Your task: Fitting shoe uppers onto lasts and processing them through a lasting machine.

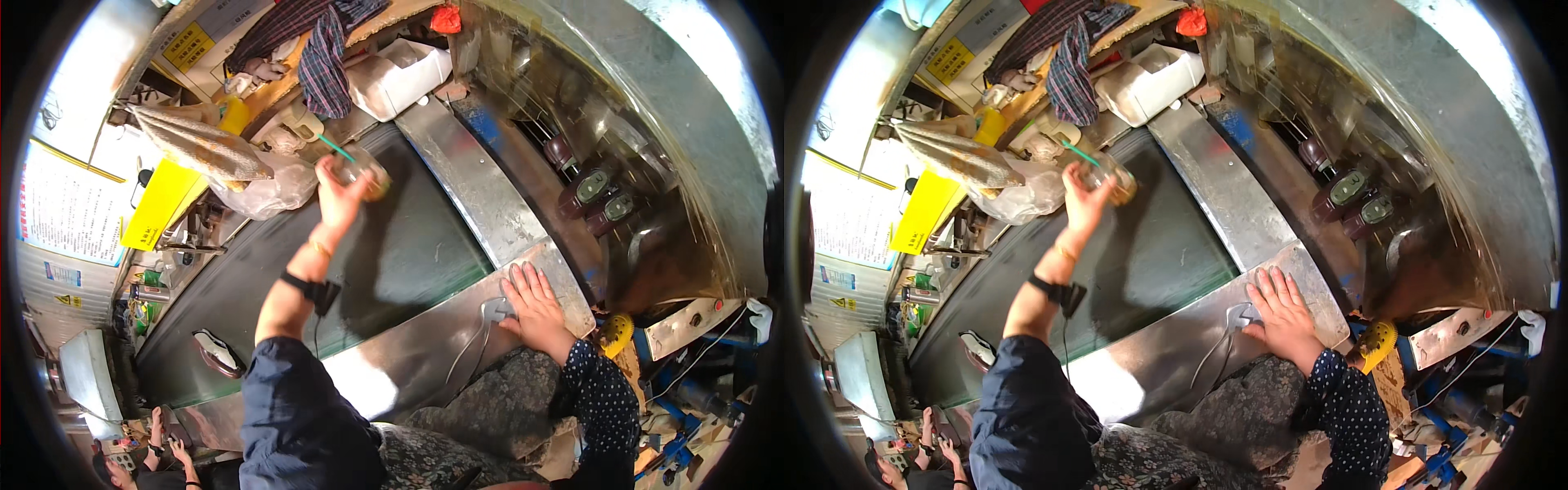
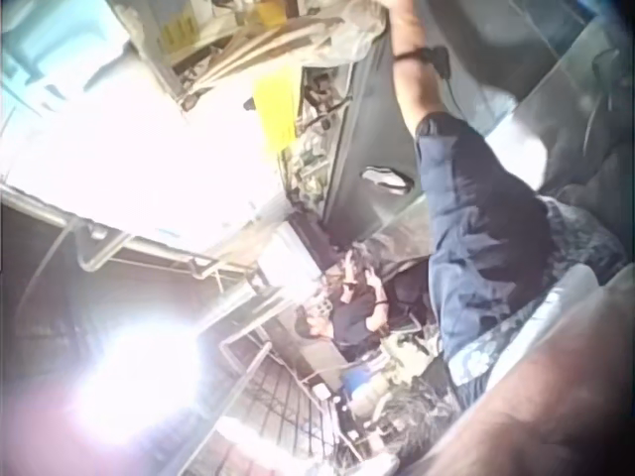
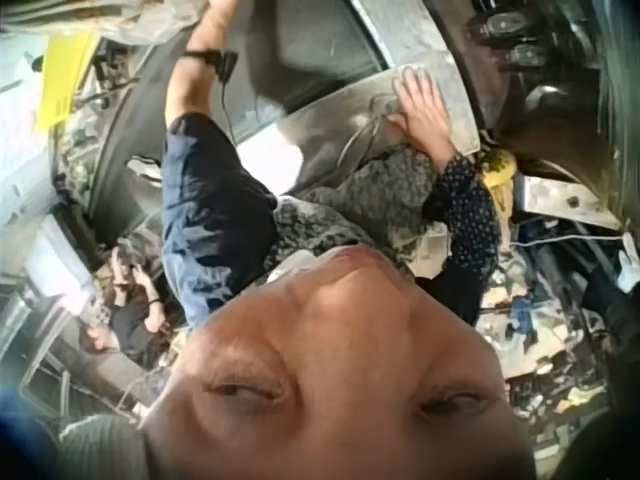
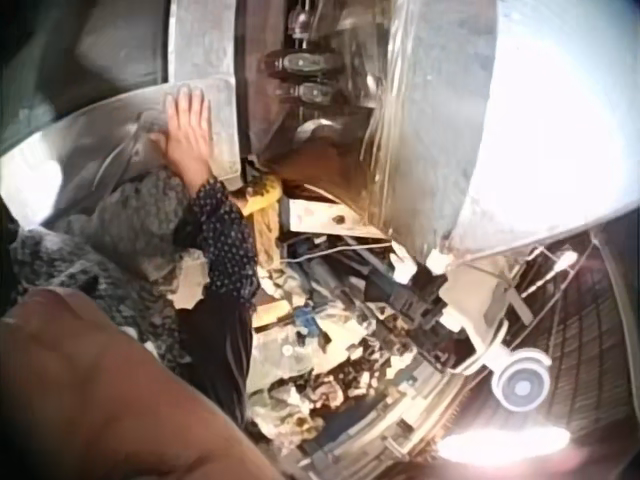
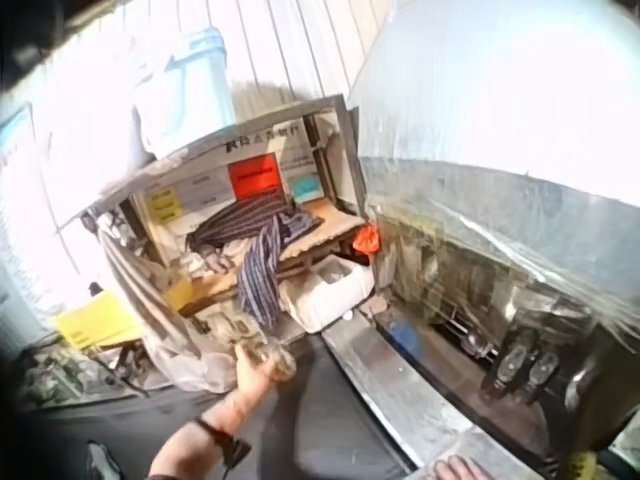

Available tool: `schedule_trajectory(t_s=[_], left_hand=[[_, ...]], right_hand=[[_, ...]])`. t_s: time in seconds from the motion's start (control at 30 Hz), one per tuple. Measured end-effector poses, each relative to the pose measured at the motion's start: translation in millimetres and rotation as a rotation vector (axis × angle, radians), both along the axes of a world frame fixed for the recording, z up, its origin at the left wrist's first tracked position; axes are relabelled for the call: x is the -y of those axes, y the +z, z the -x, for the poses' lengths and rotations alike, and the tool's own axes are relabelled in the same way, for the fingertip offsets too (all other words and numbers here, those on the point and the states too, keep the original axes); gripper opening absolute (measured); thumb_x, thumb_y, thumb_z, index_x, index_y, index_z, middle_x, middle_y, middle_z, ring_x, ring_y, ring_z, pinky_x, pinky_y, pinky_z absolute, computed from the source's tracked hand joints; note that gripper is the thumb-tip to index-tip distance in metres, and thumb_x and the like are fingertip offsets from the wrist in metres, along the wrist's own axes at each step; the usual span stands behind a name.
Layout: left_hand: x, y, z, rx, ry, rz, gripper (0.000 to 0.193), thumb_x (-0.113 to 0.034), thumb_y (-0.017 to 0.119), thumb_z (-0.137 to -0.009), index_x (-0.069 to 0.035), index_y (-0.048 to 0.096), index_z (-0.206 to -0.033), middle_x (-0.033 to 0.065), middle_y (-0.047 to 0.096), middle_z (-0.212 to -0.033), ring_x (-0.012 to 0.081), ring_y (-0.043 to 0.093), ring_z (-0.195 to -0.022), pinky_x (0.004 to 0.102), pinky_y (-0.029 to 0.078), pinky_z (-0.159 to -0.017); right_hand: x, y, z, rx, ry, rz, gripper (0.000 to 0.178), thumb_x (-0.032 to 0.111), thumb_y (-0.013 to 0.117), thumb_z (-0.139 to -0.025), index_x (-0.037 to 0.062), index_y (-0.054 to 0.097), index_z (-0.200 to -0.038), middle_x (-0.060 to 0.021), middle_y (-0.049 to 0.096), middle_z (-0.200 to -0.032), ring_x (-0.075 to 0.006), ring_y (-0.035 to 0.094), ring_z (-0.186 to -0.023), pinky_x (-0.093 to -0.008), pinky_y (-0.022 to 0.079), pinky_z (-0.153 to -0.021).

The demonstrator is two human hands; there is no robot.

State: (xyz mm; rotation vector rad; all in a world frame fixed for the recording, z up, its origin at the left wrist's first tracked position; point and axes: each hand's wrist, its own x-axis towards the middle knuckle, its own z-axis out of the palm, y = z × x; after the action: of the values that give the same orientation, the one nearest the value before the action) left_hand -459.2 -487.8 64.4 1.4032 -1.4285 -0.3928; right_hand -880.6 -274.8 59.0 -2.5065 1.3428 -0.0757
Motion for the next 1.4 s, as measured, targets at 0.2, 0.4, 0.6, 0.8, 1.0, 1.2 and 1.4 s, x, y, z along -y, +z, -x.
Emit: schedule_trajectory(t_s=[0.2,0.4,0.6,0.8,1.0,1.2,1.4], left_hand=[[-182,123,116,-0.224,-0.435,-0.130,0.100,-0.014,0.091,-0.067,0.001,0.032,-0.146,0.0172,0.054,-0.136,0.0274,0.056,-0.125,0.0394,0.047,-0.104],[-278,221,141,0.093,-0.745,0.137,0.097,-0.027,0.093,-0.062,0.000,0.045,-0.142,0.0259,0.051,-0.141,0.0374,0.058,-0.125,0.0379,0.052,-0.096],[-338,253,147,-0.012,-0.934,0.443,0.041,-0.024,0.082,-0.078,-0.013,0.069,-0.116,0.0334,0.057,-0.126,0.0460,0.064,-0.110,0.0465,0.057,-0.092],[-355,281,156,-0.041,-1.112,0.484,0.030,-0.020,0.078,-0.084,-0.011,0.069,-0.110,0.0339,0.061,-0.118,0.0431,0.067,-0.104,0.0464,0.060,-0.087],[-386,283,171,-0.057,-1.047,0.585,0.027,-0.019,0.080,-0.082,-0.010,0.071,-0.106,0.0373,0.060,-0.116,0.0433,0.069,-0.099,0.0474,0.060,-0.086],[-407,304,176,0.023,-1.091,0.588,0.035,-0.014,0.085,-0.072,-0.014,0.073,-0.105,0.0352,0.062,-0.114,0.0433,0.070,-0.096,0.0453,0.063,-0.078],[-411,319,205,-0.014,-1.290,0.667,0.031,-0.019,0.087,-0.071,-0.009,0.075,-0.098,0.0371,0.060,-0.116,0.0442,0.067,-0.105,0.0484,0.059,-0.088]], right_hand=[[-4,-1,14,0.041,-0.006,-0.042,0.069,0.049,0.050,-0.097,0.0074,0.036,-0.151,-0.0167,0.019,-0.163,-0.0350,0.010,-0.152,-0.0455,0.006,-0.123],[-30,70,32,0.666,-0.510,-0.471,0.044,0.027,0.058,-0.100,-0.0029,0.053,-0.132,-0.0233,0.062,-0.126,-0.0362,0.062,-0.114,-0.0376,0.048,-0.096],[-191,129,48,0.716,-0.676,-0.193,0.042,0.021,0.055,-0.101,-0.0022,0.051,-0.136,-0.0181,0.062,-0.127,-0.0253,0.057,-0.120,-0.0352,0.042,-0.102],[-310,76,-21,0.777,-0.889,-0.167,0.053,0.025,0.055,-0.097,-0.0017,0.045,-0.141,-0.0270,0.032,-0.154,-0.0417,0.031,-0.143,-0.0460,0.026,-0.117],[-303,39,-46,0.568,-0.826,0.100,0.081,0.041,0.059,-0.094,-0.0068,0.026,-0.150,-0.0353,0.013,-0.157,-0.0517,0.015,-0.146,-0.0536,0.019,-0.118],[-304,66,-52,0.838,-0.796,0.025,0.083,0.038,0.060,-0.091,-0.0019,0.021,-0.153,-0.0327,0.009,-0.159,-0.0488,0.009,-0.148,-0.0528,0.016,-0.120],[-311,53,-39,0.506,-0.761,0.140,0.080,0.041,0.057,-0.093,0.0072,0.021,-0.156,-0.0230,0.003,-0.163,-0.0423,0.006,-0.150,-0.0501,0.015,-0.121]])
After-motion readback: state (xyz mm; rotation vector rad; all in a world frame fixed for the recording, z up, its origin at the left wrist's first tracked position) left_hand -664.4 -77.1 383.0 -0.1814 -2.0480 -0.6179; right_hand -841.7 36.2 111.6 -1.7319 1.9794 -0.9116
